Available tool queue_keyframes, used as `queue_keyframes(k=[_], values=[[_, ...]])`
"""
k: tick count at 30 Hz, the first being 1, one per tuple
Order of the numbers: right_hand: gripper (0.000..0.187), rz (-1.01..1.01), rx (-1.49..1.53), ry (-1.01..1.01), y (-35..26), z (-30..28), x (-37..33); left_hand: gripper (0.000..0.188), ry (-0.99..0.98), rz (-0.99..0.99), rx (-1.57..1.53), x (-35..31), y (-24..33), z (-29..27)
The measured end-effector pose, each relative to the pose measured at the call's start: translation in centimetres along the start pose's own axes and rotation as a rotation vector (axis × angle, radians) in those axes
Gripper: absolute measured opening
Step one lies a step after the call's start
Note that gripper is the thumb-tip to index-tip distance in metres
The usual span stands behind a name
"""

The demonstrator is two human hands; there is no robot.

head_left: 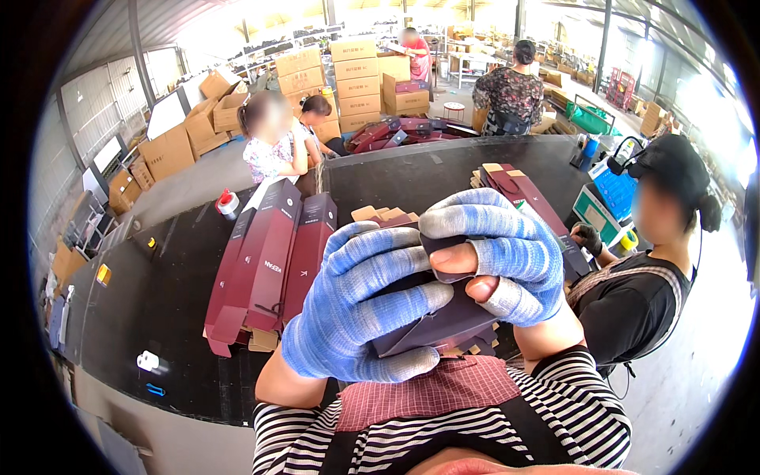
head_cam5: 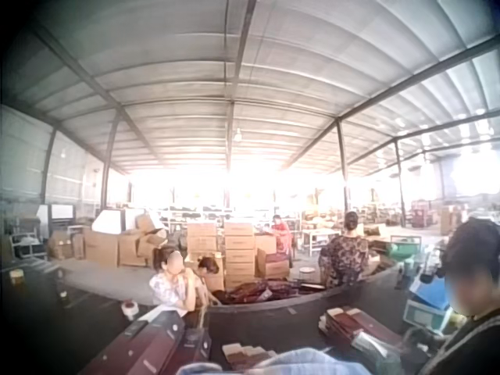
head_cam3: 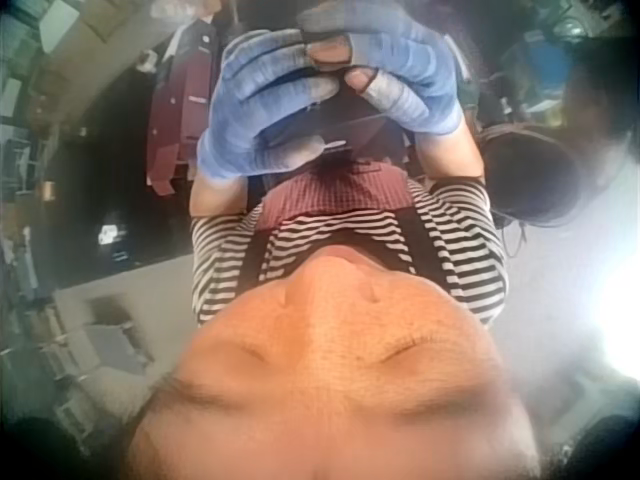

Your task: The person manually folds and shapes pre-cut cardboard wine boxes by hand, interlocking the bottom and top flaps to form stable boxes, and then arranges them onto a stack on the work table.

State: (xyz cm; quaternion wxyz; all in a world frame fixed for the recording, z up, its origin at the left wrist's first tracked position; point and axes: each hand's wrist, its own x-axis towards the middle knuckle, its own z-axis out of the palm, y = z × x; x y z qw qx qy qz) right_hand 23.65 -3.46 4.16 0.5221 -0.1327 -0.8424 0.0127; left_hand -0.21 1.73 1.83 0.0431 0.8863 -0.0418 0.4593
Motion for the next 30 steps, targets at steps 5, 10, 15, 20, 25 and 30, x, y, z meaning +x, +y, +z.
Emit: queue_keyframes(k=[5, 10, 15, 20, 25, 30], values=[[0.025, 0.067, -0.09, -0.044, -0.5, -0.5, 0.0, 0.062, 0.083, 0.052, -0.066, -0.7, -1.0, 1.0], [0.024, 0.09, -0.127, -0.102, -0.7, -1.4, -0.1, 0.064, 0.295, 0.021, -0.137, -1.7, -1.3, 3.0], [0.023, 0.11, -0.089, -0.263, -1.0, -1.5, -0.6, 0.06, 0.296, 0.011, -0.132, -2.2, -1.0, 4.2], [0.021, 0.156, -0.109, -0.213, 1.3, -1.0, -3.1, 0.059, 0.29, -0.044, -0.09, -3.4, -2.1, 6.3], [0.02, 0.184, -0.093, -0.19, 2.1, -0.8, -3.8, 0.061, 0.333, -0.073, -0.112, -4.0, -2.8, 7.5], [0.02, 0.141, -0.138, -0.194, 2.8, -0.9, -3.8, 0.062, 0.355, -0.081, -0.108, -4.2, -3.1, 7.8]])
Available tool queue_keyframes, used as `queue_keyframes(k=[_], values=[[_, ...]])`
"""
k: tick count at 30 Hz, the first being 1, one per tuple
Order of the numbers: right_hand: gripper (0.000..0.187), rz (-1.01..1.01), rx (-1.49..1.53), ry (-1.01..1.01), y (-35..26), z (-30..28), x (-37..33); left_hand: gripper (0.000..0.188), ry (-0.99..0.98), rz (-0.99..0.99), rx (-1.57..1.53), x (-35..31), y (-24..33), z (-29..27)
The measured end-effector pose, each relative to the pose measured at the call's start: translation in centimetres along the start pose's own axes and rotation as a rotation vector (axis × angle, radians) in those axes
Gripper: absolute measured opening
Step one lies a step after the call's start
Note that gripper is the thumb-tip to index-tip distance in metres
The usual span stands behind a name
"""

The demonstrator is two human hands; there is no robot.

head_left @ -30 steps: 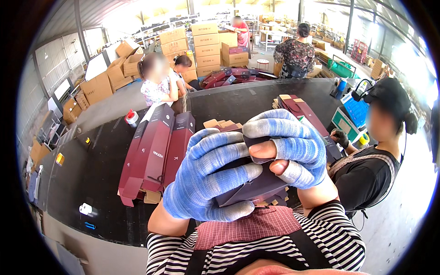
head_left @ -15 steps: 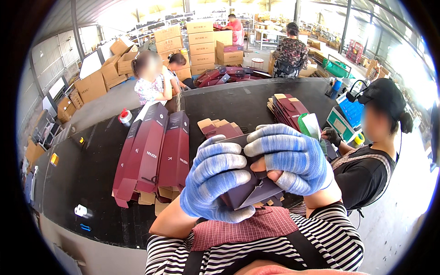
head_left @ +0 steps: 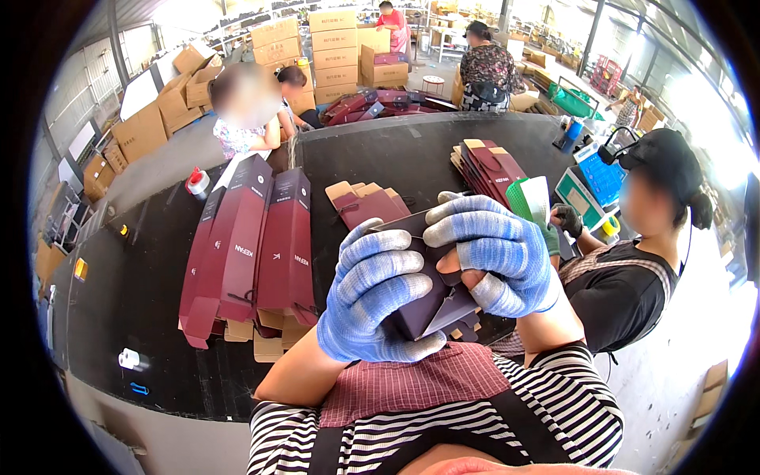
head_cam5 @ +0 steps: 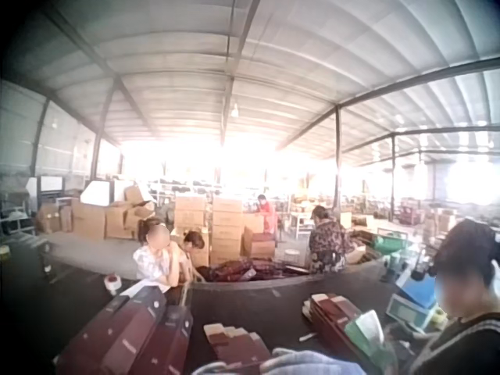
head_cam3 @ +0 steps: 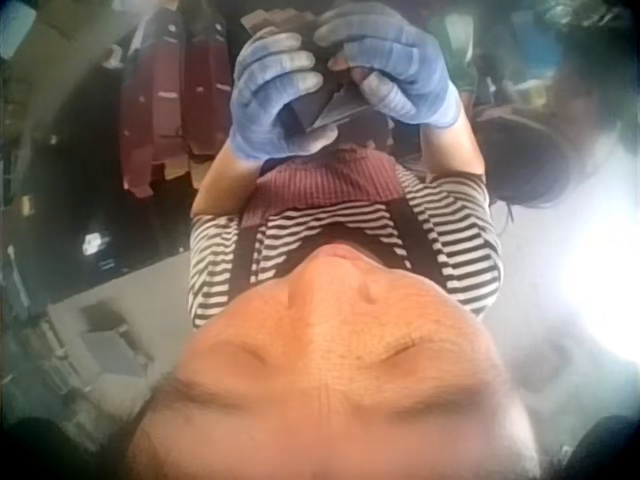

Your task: The person manually folds and shapes pre-cut cardboard wine boxes by hand, interlocking the bottom and top flaps to form stable boxes, and then arranges them onto a stack on the work table.

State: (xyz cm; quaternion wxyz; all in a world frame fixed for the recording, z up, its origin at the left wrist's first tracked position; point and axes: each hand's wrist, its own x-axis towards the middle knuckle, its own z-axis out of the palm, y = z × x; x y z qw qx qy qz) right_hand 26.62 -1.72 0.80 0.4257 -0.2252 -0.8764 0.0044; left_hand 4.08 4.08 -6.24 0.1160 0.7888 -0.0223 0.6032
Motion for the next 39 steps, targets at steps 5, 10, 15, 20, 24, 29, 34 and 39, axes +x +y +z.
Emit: queue_keyframes(k=[5, 10, 15, 20, 24, 29, 34, 39], values=[[0.019, -0.015, -0.055, -0.007, -0.2, 0.0, 0.1, 0.06, 0.013, 0.007, 0.002, 0.1, -0.1, 0.1], [0.023, 0.01, -0.095, 0.057, -0.1, 0.4, 0.1, 0.061, 0.015, 0.01, 0.021, 0.2, -0.2, 0.2], [0.014, -0.008, -0.121, -0.07, -0.9, -0.7, 1.0, 0.061, 0.009, 0.018, 0.032, 0.4, -0.1, 0.2], [0.016, 0.016, -0.181, -0.071, -1.1, -0.7, 0.9, 0.06, 0.003, 0.022, 0.03, 0.6, -0.1, 0.4], [0.015, 0.009, -0.165, -0.131, -1.8, -1.1, 1.7, 0.063, 0.006, 0.052, 0.057, 0.4, -0.3, 0.3], [0.016, 0.013, -0.189, -0.143, -2.0, -1.1, 2.0, 0.066, -0.005, 0.08, 0.078, 0.3, -0.3, 0.4], [0.015, 0.013, -0.191, -0.153, -2.0, -1.1, 1.7, 0.06, 0.023, 0.026, 0.031, 0.3, -0.1, 0.5], [0.019, 0.094, -0.123, -0.059, -0.8, -0.7, 0.5, 0.062, 0.02, 0.016, 0.059, 0.4, -0.6, 0.3]])
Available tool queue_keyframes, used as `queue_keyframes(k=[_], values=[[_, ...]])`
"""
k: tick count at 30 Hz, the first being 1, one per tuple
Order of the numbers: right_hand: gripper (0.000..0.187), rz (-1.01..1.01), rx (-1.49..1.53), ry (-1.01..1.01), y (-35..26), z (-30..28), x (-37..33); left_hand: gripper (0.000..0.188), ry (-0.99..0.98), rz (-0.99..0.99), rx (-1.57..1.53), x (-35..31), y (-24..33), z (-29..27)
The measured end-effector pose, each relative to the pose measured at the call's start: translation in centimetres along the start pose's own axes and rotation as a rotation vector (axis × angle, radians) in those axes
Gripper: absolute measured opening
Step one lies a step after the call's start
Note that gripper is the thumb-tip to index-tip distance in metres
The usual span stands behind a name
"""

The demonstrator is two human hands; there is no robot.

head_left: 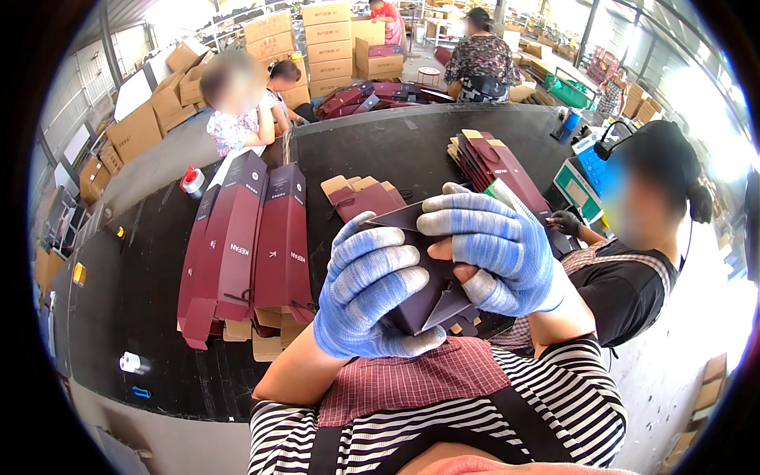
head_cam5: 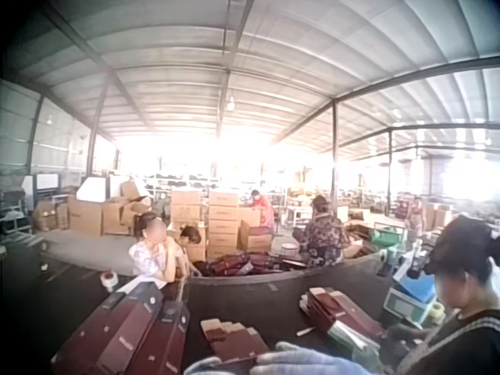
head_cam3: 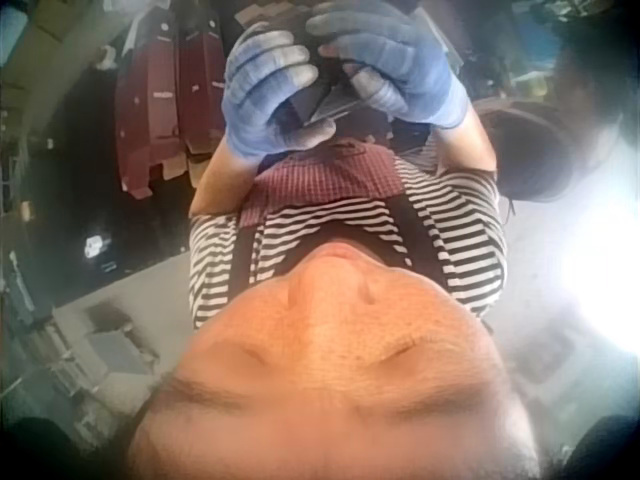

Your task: The person manually folds and shapes pre-cut cardboard wine boxes by hand, interlocking the bottom and top flaps to form stable boxes, and then arranges them onto a stack on the work table.

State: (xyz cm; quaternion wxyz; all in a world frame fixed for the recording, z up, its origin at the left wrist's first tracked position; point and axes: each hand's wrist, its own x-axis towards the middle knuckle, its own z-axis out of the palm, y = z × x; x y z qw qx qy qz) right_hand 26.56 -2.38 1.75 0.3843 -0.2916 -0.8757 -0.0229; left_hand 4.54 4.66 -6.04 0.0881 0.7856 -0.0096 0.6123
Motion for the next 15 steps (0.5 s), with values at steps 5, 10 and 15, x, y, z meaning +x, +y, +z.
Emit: queue_keyframes(k=[5, 10, 15], values=[[0.026, -0.007, -0.033, -0.089, -0.55, -0.52, -0.18, 0.062, 0.009, 0.029, -0.029, -0.03, 0.25, 0.33], [0.028, -0.027, -0.092, -0.123, -0.65, -0.56, -0.29, 0.062, 0.013, 0.037, -0.014, -0.01, 0.39, 0.22], [0.031, 0.005, -0.091, -0.163, -1.1, -0.89, -0.53, 0.06, 0.018, 0.053, -0.044, -0.04, 0.47, 0.43]])
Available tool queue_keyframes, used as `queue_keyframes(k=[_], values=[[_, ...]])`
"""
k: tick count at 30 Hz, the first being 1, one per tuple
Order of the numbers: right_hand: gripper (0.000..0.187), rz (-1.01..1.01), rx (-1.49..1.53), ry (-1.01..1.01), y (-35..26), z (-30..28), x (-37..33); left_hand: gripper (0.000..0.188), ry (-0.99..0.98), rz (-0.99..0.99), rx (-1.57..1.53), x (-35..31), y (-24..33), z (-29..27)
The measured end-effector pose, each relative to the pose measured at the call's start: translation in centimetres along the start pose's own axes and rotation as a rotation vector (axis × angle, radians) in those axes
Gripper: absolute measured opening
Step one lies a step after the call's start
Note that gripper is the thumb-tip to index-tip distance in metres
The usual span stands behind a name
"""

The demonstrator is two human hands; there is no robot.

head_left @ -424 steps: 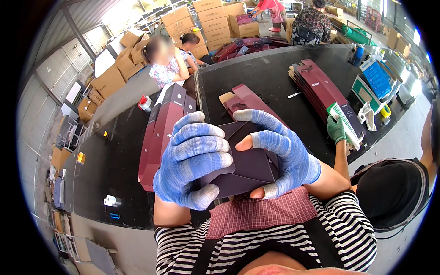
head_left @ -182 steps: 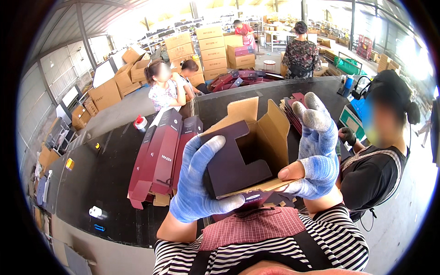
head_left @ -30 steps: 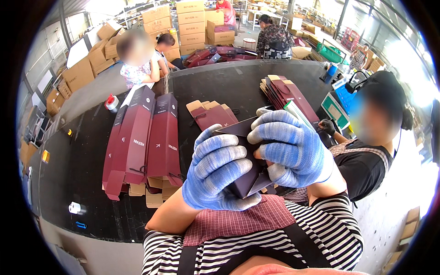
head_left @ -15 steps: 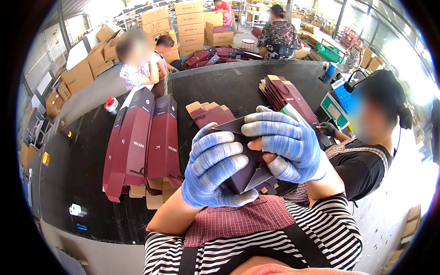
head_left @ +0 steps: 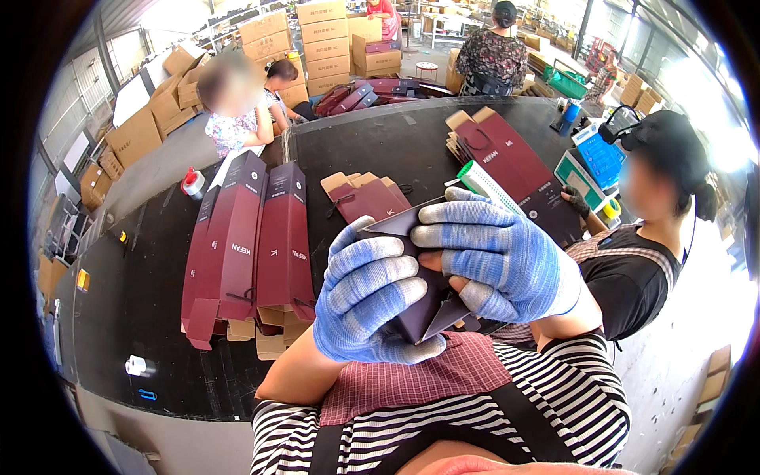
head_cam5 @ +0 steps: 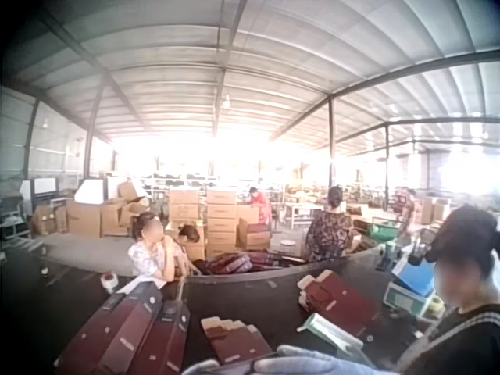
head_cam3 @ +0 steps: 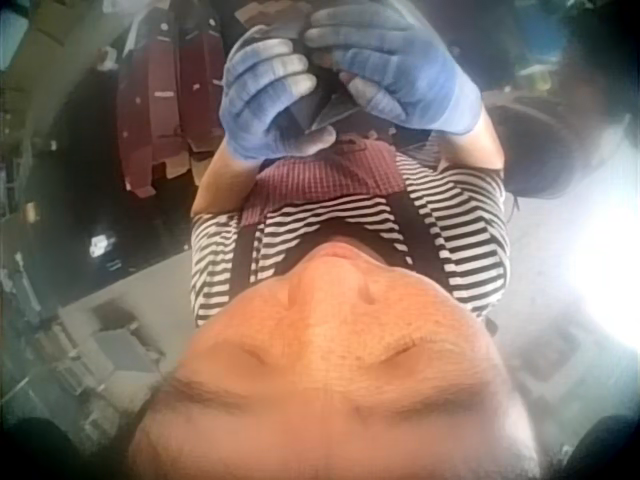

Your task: The person manually folds and shapes pre-cut cardboard wine boxes by hand, interlocking the bottom and top flaps to form stable boxes, and then arranges them onto a stack on the work table.

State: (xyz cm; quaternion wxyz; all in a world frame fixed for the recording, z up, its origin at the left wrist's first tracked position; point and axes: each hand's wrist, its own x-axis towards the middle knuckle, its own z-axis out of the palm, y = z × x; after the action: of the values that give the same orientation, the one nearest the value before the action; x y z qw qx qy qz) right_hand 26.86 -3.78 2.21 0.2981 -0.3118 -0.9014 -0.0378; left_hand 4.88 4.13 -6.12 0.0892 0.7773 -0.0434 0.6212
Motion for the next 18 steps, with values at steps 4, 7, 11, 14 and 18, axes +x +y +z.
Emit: queue_keyframes(k=[4, 7, 11, 14, 18], values=[[0.031, -0.045, 0.051, 0.043, 0.7, 0.1, 0.5, 0.062, 0.042, -0.02, 0.022, -0.2, -0.1, -0.2], [0.033, -0.052, 0.112, 0.222, 1.6, 1.1, -0.8, 0.062, 0.037, -0.004, 0.031, -0.4, -0.5, -0.8], [0.032, -0.086, 0.178, 0.221, 2.0, 2.7, -1.7, 0.062, 0.031, -0.015, 0.022, -0.7, -0.3, -1.0], [0.037, -0.073, 0.157, 0.177, 2.4, 2.5, -1.6, 0.062, 0.045, 0.003, 0.031, -0.7, -0.7, -0.9], [0.042, -0.064, 0.173, 0.308, 1.9, 3.6, -1.9, 0.065, 0.053, 0.01, 0.022, -0.8, -0.6, -0.7]])
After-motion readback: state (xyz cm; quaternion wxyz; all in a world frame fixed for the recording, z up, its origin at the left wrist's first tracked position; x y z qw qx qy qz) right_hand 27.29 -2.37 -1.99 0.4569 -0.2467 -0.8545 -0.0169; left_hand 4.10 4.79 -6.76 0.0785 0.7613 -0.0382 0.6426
